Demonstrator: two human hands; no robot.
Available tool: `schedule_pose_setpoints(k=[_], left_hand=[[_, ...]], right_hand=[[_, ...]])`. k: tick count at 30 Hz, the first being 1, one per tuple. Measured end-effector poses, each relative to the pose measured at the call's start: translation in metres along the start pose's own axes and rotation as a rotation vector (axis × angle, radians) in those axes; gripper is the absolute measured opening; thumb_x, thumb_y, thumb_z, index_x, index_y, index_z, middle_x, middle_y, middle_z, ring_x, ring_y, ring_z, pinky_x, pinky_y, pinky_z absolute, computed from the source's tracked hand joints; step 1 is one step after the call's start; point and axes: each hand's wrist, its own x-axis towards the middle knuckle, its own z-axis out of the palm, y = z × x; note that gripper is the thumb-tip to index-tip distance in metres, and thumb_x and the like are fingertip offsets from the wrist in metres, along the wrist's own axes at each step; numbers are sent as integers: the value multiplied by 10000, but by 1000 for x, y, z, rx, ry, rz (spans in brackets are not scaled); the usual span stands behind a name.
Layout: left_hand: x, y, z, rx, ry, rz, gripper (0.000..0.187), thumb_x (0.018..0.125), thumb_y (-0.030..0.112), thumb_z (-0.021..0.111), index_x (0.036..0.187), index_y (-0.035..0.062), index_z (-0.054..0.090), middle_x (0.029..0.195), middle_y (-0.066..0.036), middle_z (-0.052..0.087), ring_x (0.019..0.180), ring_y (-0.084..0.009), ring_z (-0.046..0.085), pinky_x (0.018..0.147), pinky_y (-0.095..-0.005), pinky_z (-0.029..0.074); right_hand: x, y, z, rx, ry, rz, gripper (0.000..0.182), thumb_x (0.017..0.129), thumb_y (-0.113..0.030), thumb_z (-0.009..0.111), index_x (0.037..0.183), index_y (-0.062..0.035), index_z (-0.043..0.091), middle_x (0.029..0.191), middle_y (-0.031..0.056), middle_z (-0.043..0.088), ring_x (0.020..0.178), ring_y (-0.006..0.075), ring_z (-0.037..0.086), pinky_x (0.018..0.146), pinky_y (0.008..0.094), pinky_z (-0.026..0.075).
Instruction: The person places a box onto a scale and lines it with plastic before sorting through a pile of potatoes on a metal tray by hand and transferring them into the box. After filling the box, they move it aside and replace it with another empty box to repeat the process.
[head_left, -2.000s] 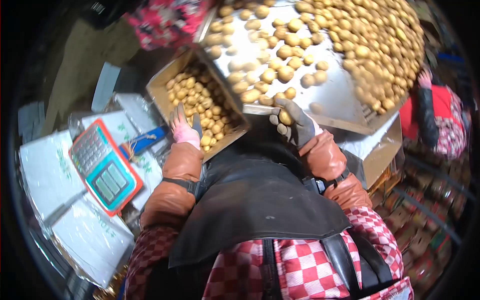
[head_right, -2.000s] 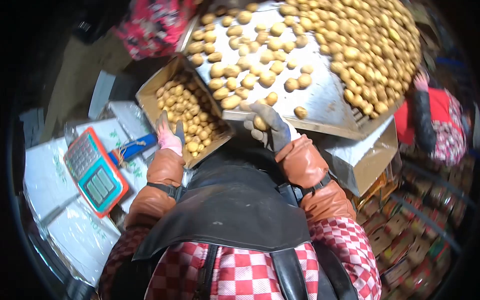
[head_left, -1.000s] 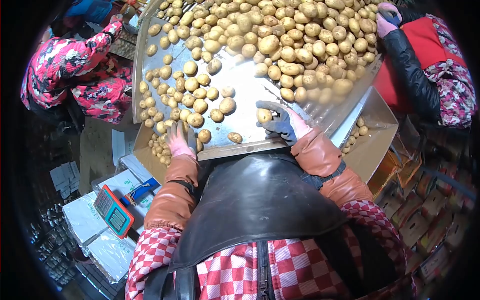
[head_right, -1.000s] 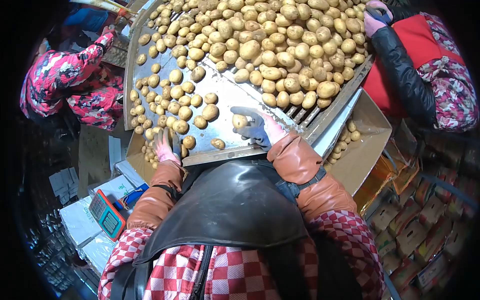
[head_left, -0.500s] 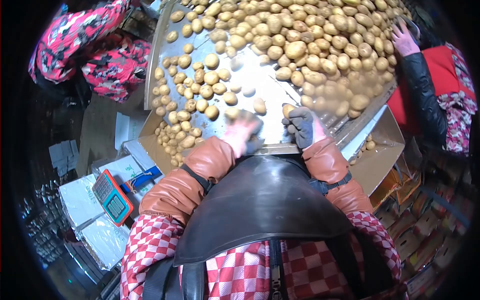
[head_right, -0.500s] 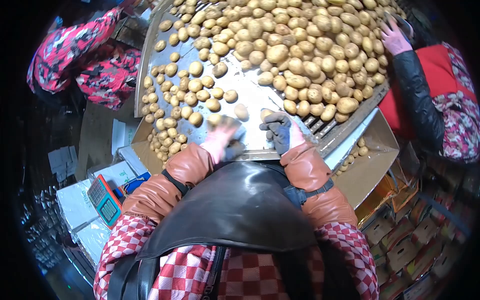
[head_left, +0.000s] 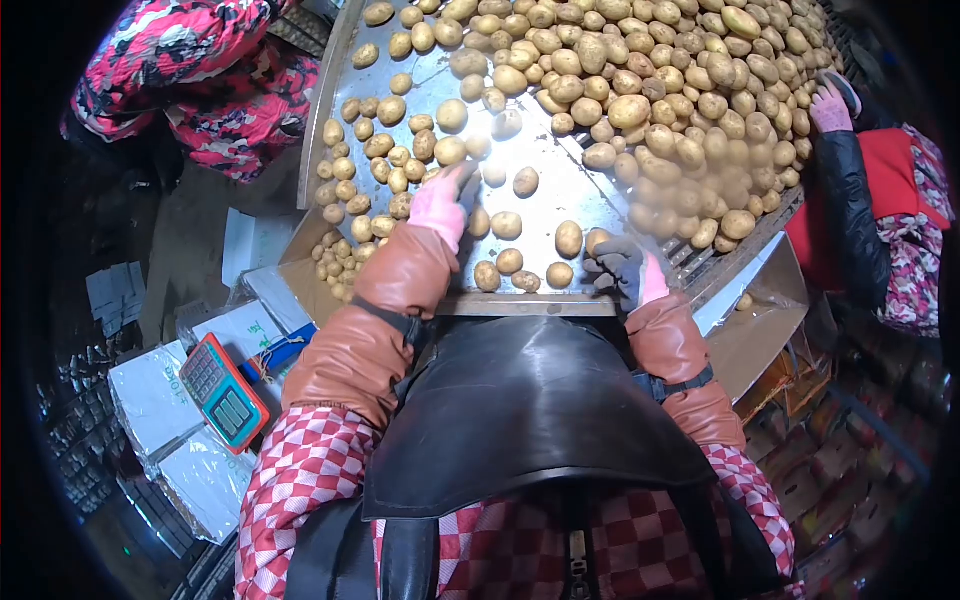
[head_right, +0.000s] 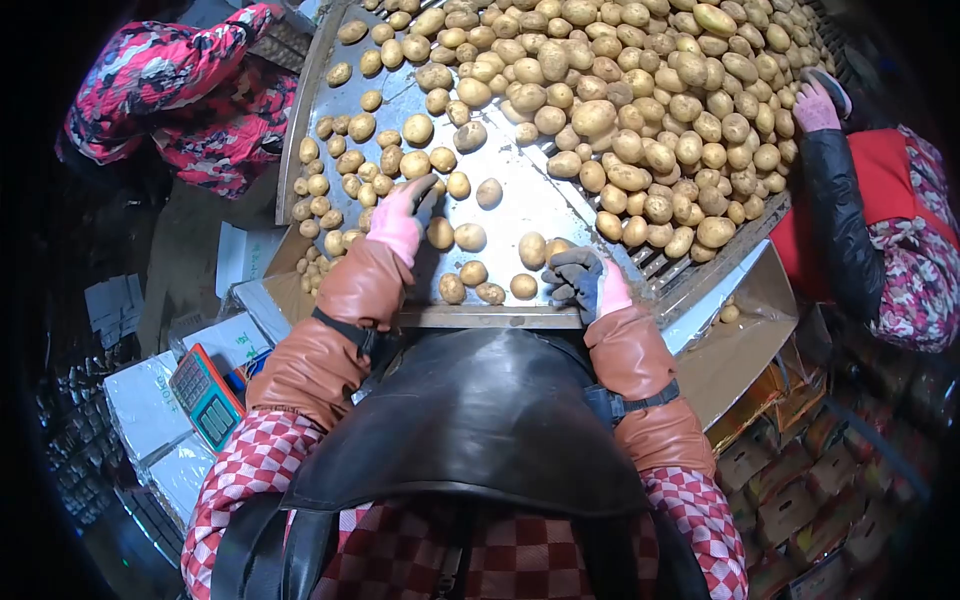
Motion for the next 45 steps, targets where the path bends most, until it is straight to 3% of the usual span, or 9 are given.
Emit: schedule_pose_setpoints(k=[6,8,21,26,28,31,33,40,45], left_hand=[[53,29,26,408,-474,44,387,892,87,508,1263,158,595,1291,-177,587,1182,-360,578,998,-421,473],[73,8,45,162,-620,-271,330,907,143,500,1222,145,598,1276,-198,589,1142,-368,599,963,-440,484],[66,56,38,273,-714,-111,448,977,307,487,1386,123,488,1252,-218,609,1182,-358,580,1005,-439,466],[-11,13,-63,-156,-153,-332,542,876,93,684,1383,183,513,1229,-184,616,1161,-275,594,940,-386,499],[-45,-23,-99,-302,14,-824,529,867,101,702,1365,149,530,1222,-169,614,1152,-243,583,956,-387,491],[-93,-63,-120,-898,418,-511,442,876,139,698,1301,120,579,1203,-213,616,1112,-271,609,939,-402,503],[-99,-52,-123,302,178,-483,432,874,128,699,1292,109,592,1192,-206,632,1155,-288,595,975,-410,483],[-63,67,7,253,-559,-173,377,867,256,638,1218,152,545,1140,-176,584,1023,-397,622,860,-458,517],[-49,51,52,321,-533,-167,460,801,185,693,1236,163,545,1141,-187,579,1025,-375,630,872,-441,524]], right_hand=[[3,16,-11,-294,127,-161,491,967,-135,585,1398,50,441,1098,162,655,833,240,693,589,316,574],[2,14,-16,-254,132,-282,452,978,-183,578,1369,24,487,1100,146,660,825,216,691,584,307,567],[-28,-1,-24,-175,252,-270,418,995,-283,575,1314,-13,545,1156,85,588,934,172,660,672,270,552],[-18,-7,-22,-269,200,-283,409,992,-261,572,1315,-10,545,1188,93,592,955,191,663,723,296,568],[-5,-6,-25,-285,143,-277,400,990,-246,572,1309,-5,548,1197,100,596,968,198,659,734,302,569],[13,-13,-7,-310,45,-194,386,987,-215,582,1303,4,550,1175,100,607,970,189,653,736,300,567],[26,-13,4,-316,-4,-215,373,985,-193,584,1299,6,553,1176,99,607,964,185,651,732,293,565],[22,-15,49,-333,-54,-128,269,983,-112,576,1231,-15,613,1087,94,641,900,174,634,690,278,538],[15,-1,39,-446,-72,-198,297,974,-129,601,1240,3,602,1071,97,654,886,183,655,699,288,546]])
